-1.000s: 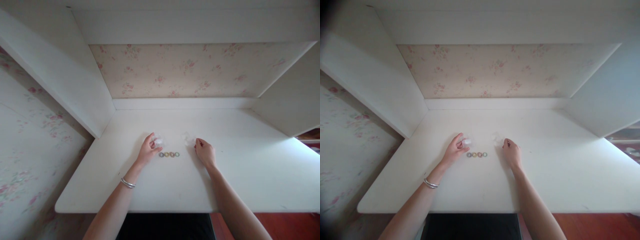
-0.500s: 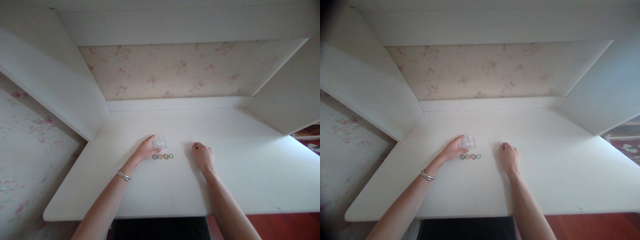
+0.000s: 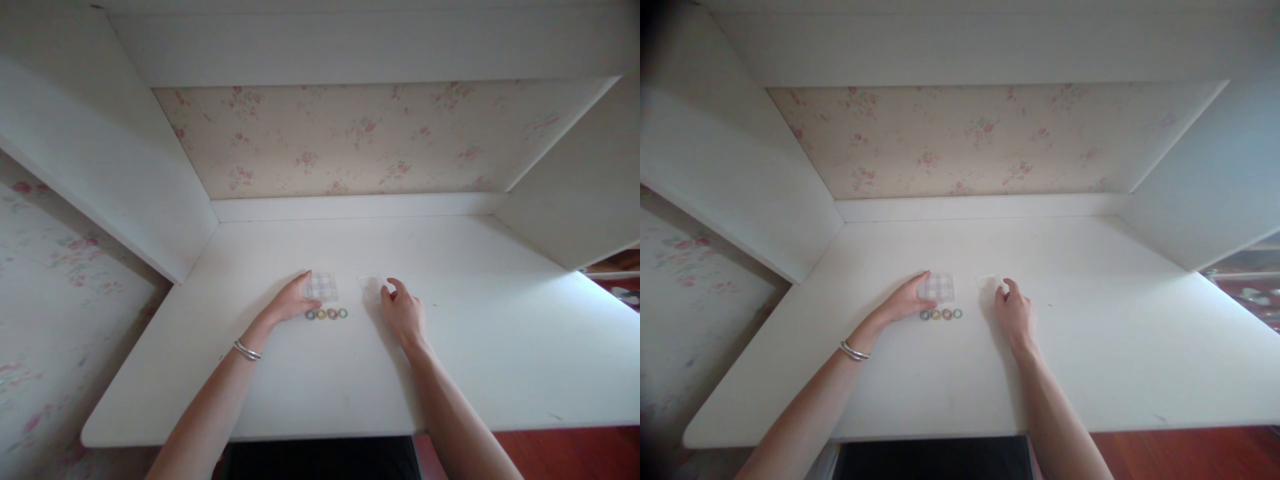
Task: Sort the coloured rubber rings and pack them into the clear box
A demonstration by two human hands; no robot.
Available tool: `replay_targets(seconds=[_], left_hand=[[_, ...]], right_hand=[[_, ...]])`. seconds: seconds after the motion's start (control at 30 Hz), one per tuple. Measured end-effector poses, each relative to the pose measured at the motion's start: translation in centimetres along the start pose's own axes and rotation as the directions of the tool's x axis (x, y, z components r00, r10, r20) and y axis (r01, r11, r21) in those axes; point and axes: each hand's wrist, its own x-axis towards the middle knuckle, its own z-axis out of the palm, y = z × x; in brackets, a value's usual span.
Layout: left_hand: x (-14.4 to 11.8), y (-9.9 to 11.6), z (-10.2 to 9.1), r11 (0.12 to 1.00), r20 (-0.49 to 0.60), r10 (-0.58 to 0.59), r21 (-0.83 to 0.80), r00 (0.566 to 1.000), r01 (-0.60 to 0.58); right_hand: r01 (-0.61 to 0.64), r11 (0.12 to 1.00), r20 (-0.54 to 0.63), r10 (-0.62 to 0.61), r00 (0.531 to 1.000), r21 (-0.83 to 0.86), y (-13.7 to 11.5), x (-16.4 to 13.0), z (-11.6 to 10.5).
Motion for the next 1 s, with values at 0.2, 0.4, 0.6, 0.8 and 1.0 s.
replay_targets(seconds=[0.2,0.4,0.6,0.8,1.0], left_hand=[[-2.1,1.5,-1.0,0.996,-0.100,-0.023,0.089,0.995,0.032],[-5.4,2.9,-1.9,0.940,0.013,0.089,0.330,0.996,-0.088],[-6.2,3.4,-1.5,0.875,0.158,0.121,0.449,0.980,-0.181],[-6.4,3.0,-1.4,0.803,0.196,0.107,0.561,0.975,-0.201],[-6.4,3.1,-1.2,0.759,0.199,0.091,0.620,0.976,-0.198]], right_hand=[[0.044,0.996,-0.020,-0.043,0.999,0.081,-0.3,-0.4,0.6],[0.063,0.984,-0.008,-0.063,0.998,0.167,-0.8,-0.5,1.0],[0.056,0.976,0.000,-0.057,0.998,0.209,-0.9,-0.4,1.2],[0.051,0.976,0.008,-0.054,0.998,0.213,-0.7,-0.2,1.4],[0.060,0.978,0.010,-0.064,0.998,0.199,-0.8,-0.3,1.5]])
